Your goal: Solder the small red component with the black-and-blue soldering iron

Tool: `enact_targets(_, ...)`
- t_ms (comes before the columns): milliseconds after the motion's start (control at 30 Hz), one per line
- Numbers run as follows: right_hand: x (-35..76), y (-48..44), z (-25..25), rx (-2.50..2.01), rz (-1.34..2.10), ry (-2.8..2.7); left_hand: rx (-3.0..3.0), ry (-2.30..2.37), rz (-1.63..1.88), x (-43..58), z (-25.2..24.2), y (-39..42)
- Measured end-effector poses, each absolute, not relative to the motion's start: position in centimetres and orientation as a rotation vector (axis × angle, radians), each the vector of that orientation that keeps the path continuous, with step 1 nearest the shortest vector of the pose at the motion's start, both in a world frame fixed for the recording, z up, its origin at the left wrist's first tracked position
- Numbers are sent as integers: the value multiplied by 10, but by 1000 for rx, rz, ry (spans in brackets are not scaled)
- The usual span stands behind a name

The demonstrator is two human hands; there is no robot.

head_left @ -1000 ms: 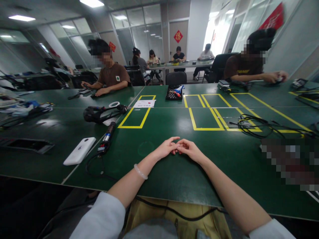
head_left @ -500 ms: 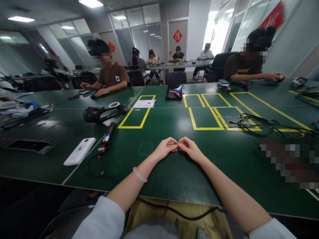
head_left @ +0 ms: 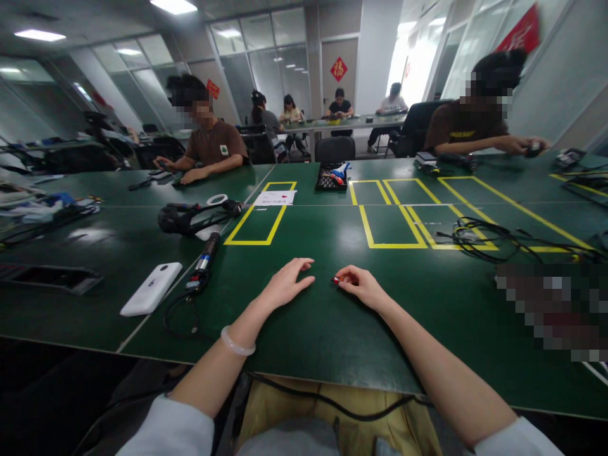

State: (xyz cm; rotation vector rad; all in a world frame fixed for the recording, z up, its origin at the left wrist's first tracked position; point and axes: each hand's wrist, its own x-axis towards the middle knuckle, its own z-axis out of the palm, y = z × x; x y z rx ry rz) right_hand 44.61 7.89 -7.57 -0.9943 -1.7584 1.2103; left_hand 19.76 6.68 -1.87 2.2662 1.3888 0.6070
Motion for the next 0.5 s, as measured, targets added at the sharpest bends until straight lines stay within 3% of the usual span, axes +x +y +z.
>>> enact_targets(267,446,78,-75,-1013,1182,-1798,2133,2581,259,27,-18,70)
enact_targets(400,446,79,-76,-1017,1190,-1813,1878,2572,8,-37,-23,66)
enact_targets(500,447,80,-76,-1018,1182,-1822,1874,2449,21,-59,-25,65)
